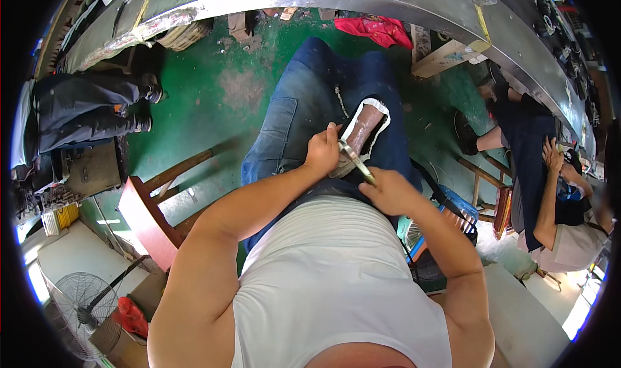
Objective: Manually lasting shoes by pulling and hammering the upper over the last using pincers and a hammer.
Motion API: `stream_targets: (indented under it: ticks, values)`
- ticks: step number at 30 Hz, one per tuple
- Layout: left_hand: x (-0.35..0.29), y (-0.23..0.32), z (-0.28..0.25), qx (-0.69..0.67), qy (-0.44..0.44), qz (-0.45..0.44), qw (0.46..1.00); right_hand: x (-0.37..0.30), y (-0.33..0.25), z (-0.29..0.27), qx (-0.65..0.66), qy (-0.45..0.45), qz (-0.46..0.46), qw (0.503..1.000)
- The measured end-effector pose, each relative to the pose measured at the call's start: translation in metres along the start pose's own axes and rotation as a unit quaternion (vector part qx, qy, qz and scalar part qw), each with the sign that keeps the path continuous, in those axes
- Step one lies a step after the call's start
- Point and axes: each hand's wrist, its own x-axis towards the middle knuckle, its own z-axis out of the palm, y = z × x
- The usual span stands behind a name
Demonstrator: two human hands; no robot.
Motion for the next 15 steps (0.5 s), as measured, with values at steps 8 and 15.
stream_targets:
  ticks: [8,15]
  values:
    - [-0.008,0.017,-0.001,0.113,0.018,0.206,0.972,0.002,0.022,-0.025,-0.218,0.195,-0.049,0.955]
    - [-0.012,0.026,-0.010,0.275,-0.084,0.354,0.890,-0.003,0.067,-0.003,-0.158,0.200,-0.006,0.967]
